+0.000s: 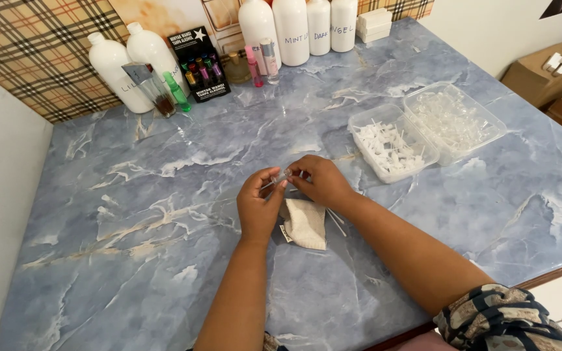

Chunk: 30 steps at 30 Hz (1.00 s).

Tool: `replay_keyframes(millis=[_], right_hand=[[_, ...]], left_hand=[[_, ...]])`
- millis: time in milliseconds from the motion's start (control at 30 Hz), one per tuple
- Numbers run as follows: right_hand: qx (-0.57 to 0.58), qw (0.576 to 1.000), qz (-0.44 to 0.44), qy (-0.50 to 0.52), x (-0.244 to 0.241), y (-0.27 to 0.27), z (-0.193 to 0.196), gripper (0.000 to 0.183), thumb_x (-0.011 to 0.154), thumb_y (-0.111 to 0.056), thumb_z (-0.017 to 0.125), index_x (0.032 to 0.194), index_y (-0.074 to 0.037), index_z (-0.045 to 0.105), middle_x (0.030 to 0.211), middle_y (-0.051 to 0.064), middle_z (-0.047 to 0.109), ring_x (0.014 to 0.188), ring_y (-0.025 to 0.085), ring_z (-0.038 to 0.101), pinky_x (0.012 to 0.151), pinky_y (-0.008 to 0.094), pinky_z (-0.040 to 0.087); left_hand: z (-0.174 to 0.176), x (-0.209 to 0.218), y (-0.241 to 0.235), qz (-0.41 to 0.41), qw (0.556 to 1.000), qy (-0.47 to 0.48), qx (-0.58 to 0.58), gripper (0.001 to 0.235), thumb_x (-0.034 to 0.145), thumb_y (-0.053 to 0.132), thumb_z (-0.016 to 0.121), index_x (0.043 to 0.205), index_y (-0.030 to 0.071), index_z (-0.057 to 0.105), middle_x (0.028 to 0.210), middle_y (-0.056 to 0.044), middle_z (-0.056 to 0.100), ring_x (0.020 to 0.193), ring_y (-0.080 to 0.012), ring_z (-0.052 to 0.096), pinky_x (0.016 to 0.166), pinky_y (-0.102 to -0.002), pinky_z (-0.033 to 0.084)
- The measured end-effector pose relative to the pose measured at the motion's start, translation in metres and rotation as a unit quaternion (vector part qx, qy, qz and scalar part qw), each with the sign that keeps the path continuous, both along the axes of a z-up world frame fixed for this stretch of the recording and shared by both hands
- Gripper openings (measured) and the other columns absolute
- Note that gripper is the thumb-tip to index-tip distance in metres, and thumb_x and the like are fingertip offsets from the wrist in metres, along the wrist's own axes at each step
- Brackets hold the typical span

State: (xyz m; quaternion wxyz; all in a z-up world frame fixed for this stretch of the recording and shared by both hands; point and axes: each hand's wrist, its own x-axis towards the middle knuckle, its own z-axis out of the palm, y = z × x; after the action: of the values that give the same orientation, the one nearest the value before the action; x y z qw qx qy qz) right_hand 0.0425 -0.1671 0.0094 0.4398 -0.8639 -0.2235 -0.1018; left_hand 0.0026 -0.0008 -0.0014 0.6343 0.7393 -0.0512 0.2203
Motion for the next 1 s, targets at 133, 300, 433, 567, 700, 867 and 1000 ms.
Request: replay_keyframes(millis=[133, 300, 433, 567, 700, 867, 1000], right_hand=[[0.01, 1.0, 0.001, -0.011, 0.002, -0.001, -0.004, 0.017, 0.087, -0.013, 0.074, 0.103, -0.009, 0.075, 0.09, 0.014, 0.073, 0.084, 0.032, 0.071, 0.074, 0.041, 0.058], [0.028, 0.998, -0.004, -0.048, 0.001, 0.001, -0.003, 0.016, 0.088, -0.012, 0.075, 0.103, -0.009, 0.075, 0.089, 0.01, 0.073, 0.083, 0.028, 0.071, 0.074, 0.039, 0.058], [0.016, 0.998, -0.007, -0.06, 0.001, 0.001, -0.003, 0.015, 0.088, -0.011, 0.075, 0.103, -0.01, 0.075, 0.09, 0.01, 0.072, 0.084, 0.028, 0.07, 0.074, 0.038, 0.058], [0.01, 0.997, -0.01, -0.075, -0.002, 0.001, -0.001, 0.015, 0.088, -0.011, 0.076, 0.103, -0.009, 0.075, 0.089, 0.01, 0.072, 0.083, 0.026, 0.07, 0.074, 0.037, 0.058], [0.006, 0.996, -0.009, -0.091, 0.0, 0.001, -0.006, 0.015, 0.088, -0.011, 0.076, 0.102, -0.008, 0.074, 0.089, 0.01, 0.071, 0.082, 0.026, 0.07, 0.073, 0.038, 0.059], [-0.014, 0.997, -0.01, -0.08, 0.002, 0.001, -0.008, 0.015, 0.089, -0.012, 0.075, 0.104, -0.007, 0.074, 0.09, 0.011, 0.072, 0.084, 0.026, 0.07, 0.075, 0.037, 0.059], [-0.034, 0.997, -0.015, -0.072, 0.004, 0.001, -0.012, 0.016, 0.09, -0.013, 0.074, 0.105, -0.006, 0.075, 0.092, 0.011, 0.072, 0.086, 0.025, 0.07, 0.076, 0.036, 0.059]], left_hand=[[0.002, -0.001, 0.0, 0.005, 1.0, -0.001, 0.01, 0.029, 0.083, 0.006, 0.082, 0.111, 0.009, 0.077, 0.108, -0.008, 0.072, 0.105, -0.0235, 0.071, 0.087, -0.035, 0.062], [0.011, -0.005, 0.003, 0.019, 0.998, -0.022, 0.051, 0.026, 0.085, 0.011, 0.082, 0.11, 0.012, 0.076, 0.117, -0.007, 0.068, 0.112, -0.0259, 0.068, 0.091, -0.037, 0.06], [0.005, -0.002, 0.002, 0.032, 0.997, -0.022, 0.073, 0.028, 0.084, 0.011, 0.082, 0.111, 0.016, 0.078, 0.11, -0.004, 0.069, 0.109, -0.0231, 0.069, 0.09, -0.034, 0.06], [0.001, -0.001, 0.004, 0.054, 0.993, -0.014, 0.104, 0.028, 0.084, 0.015, 0.083, 0.111, 0.021, 0.08, 0.107, 0.001, 0.072, 0.11, -0.019, 0.069, 0.092, -0.032, 0.057], [-0.002, 0.0, 0.004, 0.065, 0.989, -0.015, 0.131, 0.028, 0.083, 0.017, 0.083, 0.111, 0.023, 0.08, 0.106, 0.001, 0.075, 0.11, -0.0192, 0.069, 0.094, -0.034, 0.055], [-0.003, 0.001, 0.005, 0.062, 0.988, -0.016, 0.142, 0.029, 0.083, 0.015, 0.082, 0.111, 0.021, 0.08, 0.104, 0.0, 0.077, 0.108, -0.0226, 0.07, 0.097, -0.037, 0.054], [-0.003, 0.002, 0.004, 0.061, 0.986, -0.005, 0.154, 0.029, 0.083, 0.015, 0.081, 0.111, 0.021, 0.08, 0.104, -0.001, 0.078, 0.107, -0.0233, 0.07, 0.097, -0.038, 0.053]])
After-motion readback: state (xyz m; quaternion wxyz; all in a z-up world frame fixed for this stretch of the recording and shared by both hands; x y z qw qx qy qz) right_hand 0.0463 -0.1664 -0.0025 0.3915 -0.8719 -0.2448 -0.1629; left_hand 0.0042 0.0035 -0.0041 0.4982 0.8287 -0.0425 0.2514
